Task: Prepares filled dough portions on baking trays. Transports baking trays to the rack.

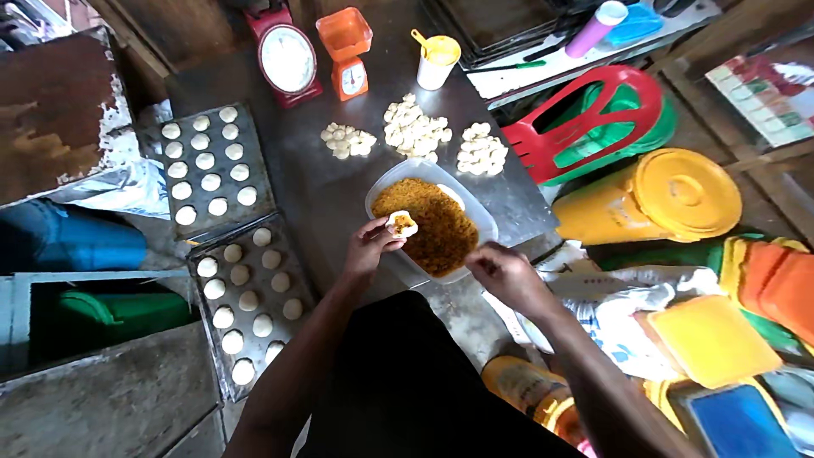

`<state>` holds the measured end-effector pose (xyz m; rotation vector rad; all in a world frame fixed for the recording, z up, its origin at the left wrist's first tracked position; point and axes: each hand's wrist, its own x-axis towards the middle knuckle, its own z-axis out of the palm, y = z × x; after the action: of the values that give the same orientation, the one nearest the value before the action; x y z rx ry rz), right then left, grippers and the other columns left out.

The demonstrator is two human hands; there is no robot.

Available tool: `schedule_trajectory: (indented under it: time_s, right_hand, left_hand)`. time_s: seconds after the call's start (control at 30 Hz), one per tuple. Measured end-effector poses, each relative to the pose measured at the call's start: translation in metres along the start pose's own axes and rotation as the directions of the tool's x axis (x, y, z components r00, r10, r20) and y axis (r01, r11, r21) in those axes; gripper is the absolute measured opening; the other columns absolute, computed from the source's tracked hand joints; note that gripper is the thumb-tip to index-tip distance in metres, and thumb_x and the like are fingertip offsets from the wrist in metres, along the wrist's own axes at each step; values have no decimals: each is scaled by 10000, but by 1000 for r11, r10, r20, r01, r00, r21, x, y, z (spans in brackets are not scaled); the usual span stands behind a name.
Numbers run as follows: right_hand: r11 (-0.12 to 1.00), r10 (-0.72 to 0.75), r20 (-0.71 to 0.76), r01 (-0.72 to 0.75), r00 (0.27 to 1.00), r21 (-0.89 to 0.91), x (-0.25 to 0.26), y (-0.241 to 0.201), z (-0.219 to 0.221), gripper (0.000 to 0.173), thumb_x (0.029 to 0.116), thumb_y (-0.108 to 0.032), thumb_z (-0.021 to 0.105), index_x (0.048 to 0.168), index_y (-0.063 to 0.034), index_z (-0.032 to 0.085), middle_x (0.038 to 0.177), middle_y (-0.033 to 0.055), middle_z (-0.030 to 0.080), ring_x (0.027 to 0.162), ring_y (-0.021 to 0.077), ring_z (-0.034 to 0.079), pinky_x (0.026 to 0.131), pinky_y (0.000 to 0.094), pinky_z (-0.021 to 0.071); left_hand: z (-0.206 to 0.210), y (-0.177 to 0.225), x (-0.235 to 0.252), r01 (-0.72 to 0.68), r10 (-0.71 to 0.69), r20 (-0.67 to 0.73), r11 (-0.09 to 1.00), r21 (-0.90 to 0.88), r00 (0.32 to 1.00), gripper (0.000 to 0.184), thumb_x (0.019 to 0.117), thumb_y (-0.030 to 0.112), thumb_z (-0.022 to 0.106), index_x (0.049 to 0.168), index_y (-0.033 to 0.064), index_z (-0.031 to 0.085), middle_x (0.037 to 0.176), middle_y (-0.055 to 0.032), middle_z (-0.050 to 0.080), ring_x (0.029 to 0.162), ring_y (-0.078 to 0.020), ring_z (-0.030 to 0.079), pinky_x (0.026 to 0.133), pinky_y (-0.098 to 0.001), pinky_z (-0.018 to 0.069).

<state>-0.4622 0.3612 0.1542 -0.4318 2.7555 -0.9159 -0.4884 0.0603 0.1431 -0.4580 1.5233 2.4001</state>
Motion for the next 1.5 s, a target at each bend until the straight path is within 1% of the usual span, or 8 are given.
schedule_trajectory:
  time_s: [0.2,0.33,0.4,0.73,0.9,1.13,1.3,1.5]
  right_hand:
    - [957,280,742,-112,609,-269,-80,54,36,315,904,-97,677,1204,-150,753,1276,133,698,1189,397,636,966,673,492]
    - [974,3,173,-42,985,222,-38,-8,21,267,1006,-146,570,1208,-98,739,1110,75,733,924,172,709,845,393,605]
    - [911,40,-97,3,994,412,1,-34,16,274,1041,-195,569,1242,-70,706,1115,68,729,881,134,719,775,332,631]
    - [710,54,-71,12,996,704,73,-75,50,174,913,0,730,1078,-30,774,941,83,767,687,180,728,639,334,652]
    - [630,-168,96,32,981,776,89,-90,65,288,940,-15,660,1223,-7,713,1148,141,709,873,262,731,788,425,655]
    - [859,-186,-84,204,979,469,111,-102,129,151,916,-128,764,1060,-88,785,990,75,707,763,139,697,642,304,632]
    - [904,-227,402,38,887,427,119,-95,143,402,919,-150,762,1313,-120,691,1249,127,636,1054,190,681,898,361,616]
    - [921,-55,446,-127,894,368,114,-80,179,181,974,-227,719,1089,-92,753,1025,62,721,830,156,714,774,375,635]
  left_hand:
    - [-6,1,4,17,-17,2,999,-48,1000,333,1001,21,617,1328,-35,591,1173,-203,675,924,-280,727,846,-412,629]
    - [-2,-3,1,14,-11,66,999,-35,998,345,1009,22,603,1349,-33,581,1157,-208,685,922,-287,730,864,-434,625]
    - [3,-5,-1,-1,5,135,1000,-27,991,343,1015,18,588,1353,-35,572,1154,-215,683,931,-296,726,871,-442,621]
    - [-9,-17,-30,-161,153,88,982,103,984,290,1040,76,571,1296,-34,654,1213,-183,686,981,-280,728,892,-430,631]
    - [-25,-20,-39,-222,248,-178,963,151,952,201,958,28,689,1149,-34,705,1089,-164,694,832,-252,739,782,-406,664]
    - [-46,-25,-47,-62,183,-305,928,366,935,319,969,63,672,1283,5,666,1149,-156,649,945,-210,706,874,-367,628]
    - [-80,-53,-54,54,148,-353,863,503,924,397,975,111,683,1361,38,624,1149,-148,692,932,-202,725,868,-383,628]
    - [-104,-82,-44,94,103,-316,829,552,943,164,968,134,708,1104,47,731,966,-66,739,791,-144,728,767,-344,644]
